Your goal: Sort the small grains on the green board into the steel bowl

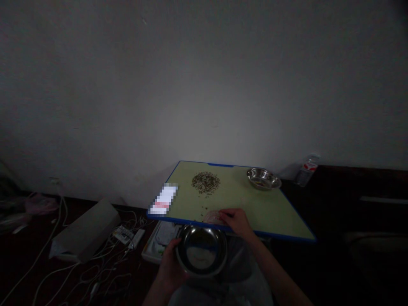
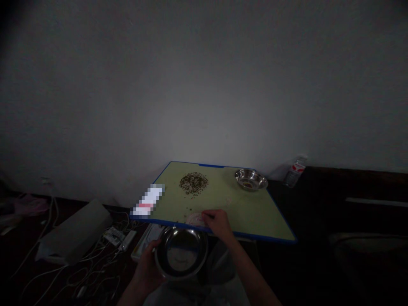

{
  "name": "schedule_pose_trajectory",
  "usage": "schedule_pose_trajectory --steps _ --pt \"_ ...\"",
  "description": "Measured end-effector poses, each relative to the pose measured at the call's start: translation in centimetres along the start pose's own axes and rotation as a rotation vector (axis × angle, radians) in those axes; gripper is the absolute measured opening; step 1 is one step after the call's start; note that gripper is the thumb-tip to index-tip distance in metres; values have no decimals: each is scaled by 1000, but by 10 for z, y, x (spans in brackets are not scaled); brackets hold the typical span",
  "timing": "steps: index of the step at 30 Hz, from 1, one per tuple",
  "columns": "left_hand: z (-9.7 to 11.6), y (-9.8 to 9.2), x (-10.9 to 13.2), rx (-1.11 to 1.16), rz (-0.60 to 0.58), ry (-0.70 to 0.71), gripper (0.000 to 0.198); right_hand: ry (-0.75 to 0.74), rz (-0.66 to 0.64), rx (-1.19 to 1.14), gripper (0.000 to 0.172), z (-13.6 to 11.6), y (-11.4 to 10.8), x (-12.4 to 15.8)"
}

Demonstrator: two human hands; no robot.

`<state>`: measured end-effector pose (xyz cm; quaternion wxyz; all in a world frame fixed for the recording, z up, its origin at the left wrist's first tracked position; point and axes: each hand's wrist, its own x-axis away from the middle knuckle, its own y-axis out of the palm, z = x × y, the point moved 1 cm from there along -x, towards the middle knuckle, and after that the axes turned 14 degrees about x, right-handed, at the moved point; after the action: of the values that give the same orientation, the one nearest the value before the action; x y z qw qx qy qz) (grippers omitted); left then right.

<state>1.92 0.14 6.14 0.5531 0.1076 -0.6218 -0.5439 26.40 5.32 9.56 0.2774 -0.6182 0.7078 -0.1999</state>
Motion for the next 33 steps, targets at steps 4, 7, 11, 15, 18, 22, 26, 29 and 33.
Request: schedule_pose_trajectory --steps 4,7,11,15,18,22,26,29,33 --pt "4 2 5 -21 17 1 33 43 21 -67 38 6 -1 -11" --pt "7 1 5 -20 25 -2 30 73 111 -15 36 6 -7 -31" --pt "12 -6 -1 -31 23 33 28 10 170 229 24 -6 -6 -57" --pt "13 -9 -4 -47 14 35 28 -22 125 264 23 -17 8 -67" --pt "14 -8 -2 -45 48 41 30 -61 66 289 25 -20 17 -62" --pt "14 -10 -2 -38 42 61 28 -80 44 275 25 -22 19 -50" --pt "14 -14 -6 -55 42 63 30 -81 41 249 25 -26 20 -40" --pt "14 -13 -5 -56 12 55 29 -113 39 205 26 -28 23 -32" --pt "14 -8 0 -66 -13 52 29 -134 31 143 27 -29 28 -23"
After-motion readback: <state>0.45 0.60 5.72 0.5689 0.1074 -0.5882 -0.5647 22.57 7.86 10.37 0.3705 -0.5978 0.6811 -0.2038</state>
